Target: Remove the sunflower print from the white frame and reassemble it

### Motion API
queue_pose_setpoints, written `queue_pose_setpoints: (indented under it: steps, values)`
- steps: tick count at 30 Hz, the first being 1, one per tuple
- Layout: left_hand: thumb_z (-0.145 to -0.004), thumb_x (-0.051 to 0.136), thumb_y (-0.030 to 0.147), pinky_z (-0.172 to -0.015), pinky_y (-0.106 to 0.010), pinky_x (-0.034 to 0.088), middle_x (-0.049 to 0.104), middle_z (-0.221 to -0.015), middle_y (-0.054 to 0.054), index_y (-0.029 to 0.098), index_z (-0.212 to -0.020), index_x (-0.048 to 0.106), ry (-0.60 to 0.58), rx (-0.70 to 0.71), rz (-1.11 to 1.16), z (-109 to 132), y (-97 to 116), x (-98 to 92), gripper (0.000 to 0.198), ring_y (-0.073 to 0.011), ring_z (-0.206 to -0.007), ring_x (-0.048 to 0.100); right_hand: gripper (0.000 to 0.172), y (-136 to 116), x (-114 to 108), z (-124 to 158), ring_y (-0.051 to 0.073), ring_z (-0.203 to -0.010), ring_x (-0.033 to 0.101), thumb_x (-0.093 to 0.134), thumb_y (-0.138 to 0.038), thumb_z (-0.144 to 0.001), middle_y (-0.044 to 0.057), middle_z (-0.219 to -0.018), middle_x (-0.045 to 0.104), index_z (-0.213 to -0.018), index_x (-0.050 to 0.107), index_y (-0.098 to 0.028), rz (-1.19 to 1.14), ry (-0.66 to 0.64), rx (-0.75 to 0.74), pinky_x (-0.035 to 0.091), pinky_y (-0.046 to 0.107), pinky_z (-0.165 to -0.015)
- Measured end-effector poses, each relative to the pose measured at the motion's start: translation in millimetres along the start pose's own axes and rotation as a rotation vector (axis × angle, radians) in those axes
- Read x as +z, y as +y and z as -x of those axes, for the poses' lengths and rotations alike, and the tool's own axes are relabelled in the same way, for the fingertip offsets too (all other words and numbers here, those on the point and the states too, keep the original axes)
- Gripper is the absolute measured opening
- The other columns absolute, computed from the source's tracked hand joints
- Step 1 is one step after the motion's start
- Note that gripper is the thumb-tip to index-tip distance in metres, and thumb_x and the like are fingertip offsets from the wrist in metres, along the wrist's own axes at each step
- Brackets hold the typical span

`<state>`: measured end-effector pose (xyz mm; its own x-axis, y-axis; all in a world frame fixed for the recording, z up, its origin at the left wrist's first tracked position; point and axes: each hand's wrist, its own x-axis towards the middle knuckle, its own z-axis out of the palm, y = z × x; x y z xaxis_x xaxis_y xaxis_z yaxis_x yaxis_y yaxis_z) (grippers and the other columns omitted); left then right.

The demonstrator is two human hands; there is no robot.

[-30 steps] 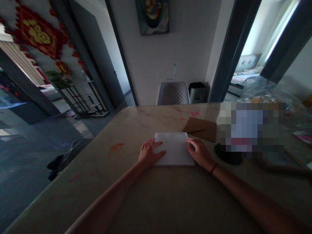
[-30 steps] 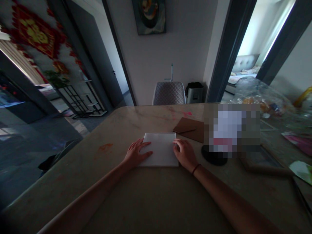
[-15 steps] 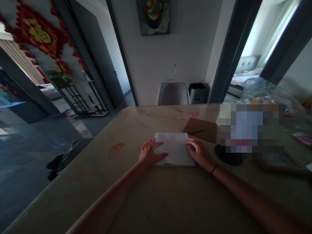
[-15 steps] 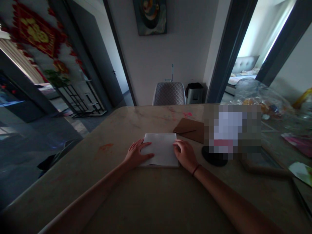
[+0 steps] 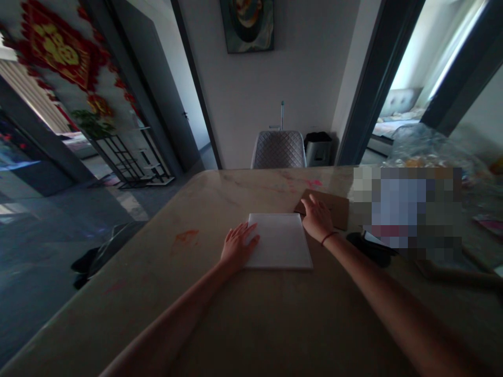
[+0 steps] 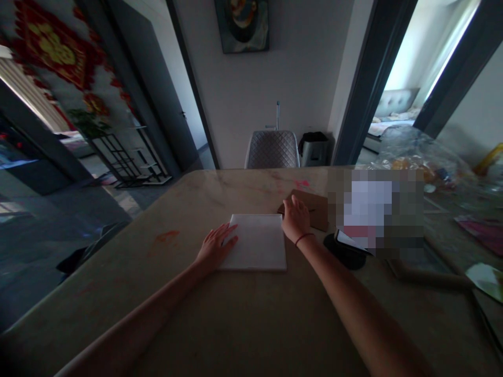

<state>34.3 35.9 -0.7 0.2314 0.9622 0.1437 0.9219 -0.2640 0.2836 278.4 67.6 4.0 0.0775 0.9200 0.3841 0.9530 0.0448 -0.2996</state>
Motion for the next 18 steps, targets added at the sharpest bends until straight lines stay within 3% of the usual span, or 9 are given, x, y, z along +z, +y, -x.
queue_pose_setpoints:
  steps: [3,5,11,18]
  values:
    - [-0.087,0.034,0.044,-0.106,-0.040,0.020,0.040,-0.137,-0.005,0.023,-0.129,0.041,-0.012,-0.013,0.004,1,2,-2.0,0.047,-0.0184,-0.128,0.032,0.055,4,9,-9,0.033,-0.126,0.028,0.049,-0.022,-0.075,0.021,-0.138,0.030,-0.128,0.040,-0.011,0.032,-0.055,0.201,0.024,0.050,-0.096]
    - [-0.087,0.034,0.043,-0.107,-0.040,0.020,0.041,-0.137,-0.005,0.022,-0.128,0.042,-0.011,-0.015,0.010,1,2,-2.2,0.047,-0.0189,-0.128,0.032,0.053,7,17,-8,0.035,-0.124,0.030,0.050,-0.032,-0.075,0.021,-0.136,0.034,-0.124,0.044,-0.013,0.010,-0.075,0.284,0.024,0.052,-0.095]
    - [-0.087,0.033,0.044,-0.106,-0.041,0.021,0.040,-0.137,-0.005,0.024,-0.126,0.044,0.001,-0.008,0.023,1,1,0.1,0.045,-0.0190,-0.127,0.034,0.050,16,28,0,0.035,-0.122,0.033,0.052,-0.045,-0.073,0.020,-0.129,0.041,-0.114,0.054,-0.015,0.007,0.019,0.284,0.023,0.052,-0.095]
    - [-0.087,0.033,0.042,-0.106,-0.039,0.021,0.042,-0.136,-0.006,0.022,-0.124,0.046,-0.001,-0.011,0.012,1,2,-0.9,0.044,-0.0191,-0.126,0.035,0.090,16,23,-2,0.041,-0.122,0.029,0.056,-0.060,-0.064,0.032,-0.131,0.031,-0.129,0.034,-0.002,0.065,0.047,0.452,0.019,0.053,-0.096]
